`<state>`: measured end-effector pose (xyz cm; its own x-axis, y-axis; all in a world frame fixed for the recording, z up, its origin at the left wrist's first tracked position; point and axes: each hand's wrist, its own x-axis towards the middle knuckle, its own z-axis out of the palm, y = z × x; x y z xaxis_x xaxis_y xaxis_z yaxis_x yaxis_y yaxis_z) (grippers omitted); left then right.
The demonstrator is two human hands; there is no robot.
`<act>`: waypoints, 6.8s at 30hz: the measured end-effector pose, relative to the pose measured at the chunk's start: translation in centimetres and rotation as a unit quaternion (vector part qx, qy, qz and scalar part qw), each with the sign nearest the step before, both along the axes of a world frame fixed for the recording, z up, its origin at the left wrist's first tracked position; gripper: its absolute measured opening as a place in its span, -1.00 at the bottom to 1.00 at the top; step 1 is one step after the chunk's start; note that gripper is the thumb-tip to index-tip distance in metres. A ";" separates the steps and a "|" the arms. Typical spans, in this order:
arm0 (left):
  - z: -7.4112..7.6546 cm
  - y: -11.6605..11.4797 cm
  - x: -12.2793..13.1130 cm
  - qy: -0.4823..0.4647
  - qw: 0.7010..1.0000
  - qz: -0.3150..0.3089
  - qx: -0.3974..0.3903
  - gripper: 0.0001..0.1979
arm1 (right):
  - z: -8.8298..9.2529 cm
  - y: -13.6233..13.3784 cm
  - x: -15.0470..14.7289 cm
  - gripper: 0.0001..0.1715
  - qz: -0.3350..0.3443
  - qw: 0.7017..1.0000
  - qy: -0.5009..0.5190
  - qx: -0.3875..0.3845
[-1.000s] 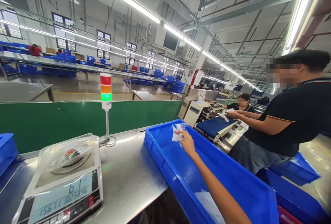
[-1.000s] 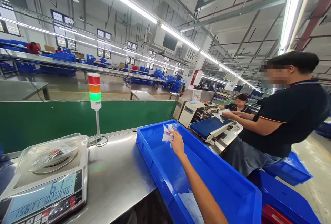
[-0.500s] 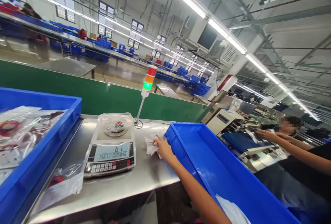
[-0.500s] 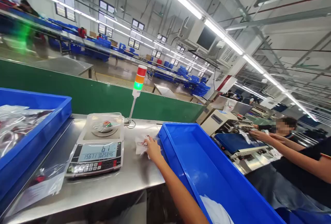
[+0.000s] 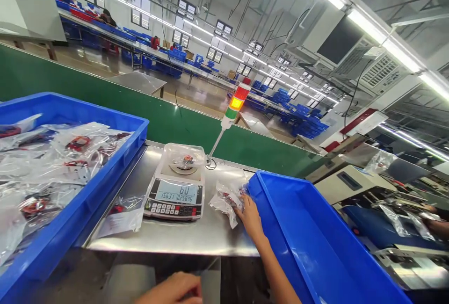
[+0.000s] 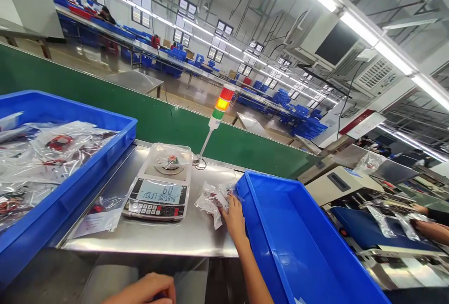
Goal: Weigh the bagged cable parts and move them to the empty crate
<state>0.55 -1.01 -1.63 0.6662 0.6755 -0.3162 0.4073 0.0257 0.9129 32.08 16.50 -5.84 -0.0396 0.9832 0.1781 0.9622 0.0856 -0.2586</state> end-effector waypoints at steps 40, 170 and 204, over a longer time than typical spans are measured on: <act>13.7 8.4 -13.7 0.115 0.536 0.657 0.517 -0.61 | 2.9 0.0 -8.2 -0.57 0.110 0.973 0.185 0.084; 6.0 19.7 -3.9 0.139 0.775 0.348 0.510 -0.84 | -1.1 -9.6 -6.5 -0.29 -0.097 0.665 0.739 0.038; 6.9 5.9 -9.9 0.117 0.642 0.527 0.545 -0.76 | 6.0 -4.8 0.0 -0.63 0.042 0.953 0.220 0.203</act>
<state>-9.34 4.88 5.31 -0.3212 0.6181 0.7175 0.8173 -0.2019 0.5397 32.12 11.71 0.17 0.0516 0.8269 0.5600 0.7541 0.3354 -0.5647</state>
